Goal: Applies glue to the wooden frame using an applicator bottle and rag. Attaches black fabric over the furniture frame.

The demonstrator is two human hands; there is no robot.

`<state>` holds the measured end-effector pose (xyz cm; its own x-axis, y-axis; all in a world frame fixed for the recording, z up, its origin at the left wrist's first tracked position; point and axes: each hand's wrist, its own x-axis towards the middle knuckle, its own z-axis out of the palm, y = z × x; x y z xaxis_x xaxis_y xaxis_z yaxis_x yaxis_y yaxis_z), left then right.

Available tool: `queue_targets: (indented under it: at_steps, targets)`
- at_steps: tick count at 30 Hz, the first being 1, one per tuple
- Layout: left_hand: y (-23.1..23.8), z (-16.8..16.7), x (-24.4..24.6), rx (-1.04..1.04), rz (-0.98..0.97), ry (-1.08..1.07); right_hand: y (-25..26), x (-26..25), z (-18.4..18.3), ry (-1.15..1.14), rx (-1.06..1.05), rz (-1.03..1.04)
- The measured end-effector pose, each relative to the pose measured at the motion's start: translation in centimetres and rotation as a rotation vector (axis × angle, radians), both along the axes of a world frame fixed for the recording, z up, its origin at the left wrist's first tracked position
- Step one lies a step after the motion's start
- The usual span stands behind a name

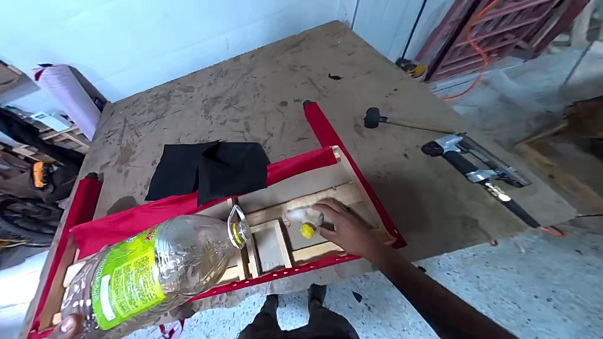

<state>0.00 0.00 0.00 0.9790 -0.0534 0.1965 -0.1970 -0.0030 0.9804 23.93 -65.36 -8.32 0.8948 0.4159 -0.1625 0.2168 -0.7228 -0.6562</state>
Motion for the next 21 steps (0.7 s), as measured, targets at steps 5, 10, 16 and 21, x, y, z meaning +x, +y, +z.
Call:
queue_targets:
  at_steps: [5,10,16,21]
  targets:
    - [-14.3,7.9,1.7,0.071,0.289,0.138,1.2,3.2,-2.3,-0.255,-0.098,0.192]
    - [-13.9,6.7,1.6,-0.026,0.204,0.211,1.2,3.7,-1.1,-0.149,-0.113,0.243]
    - [-12.7,5.4,2.0,-0.033,0.208,0.215,3.6,2.4,0.1,-0.042,0.044,-0.013]
    - [-9.8,3.6,3.0,-0.062,0.134,0.235,6.7,0.7,1.0,-0.351,-0.023,-0.09]
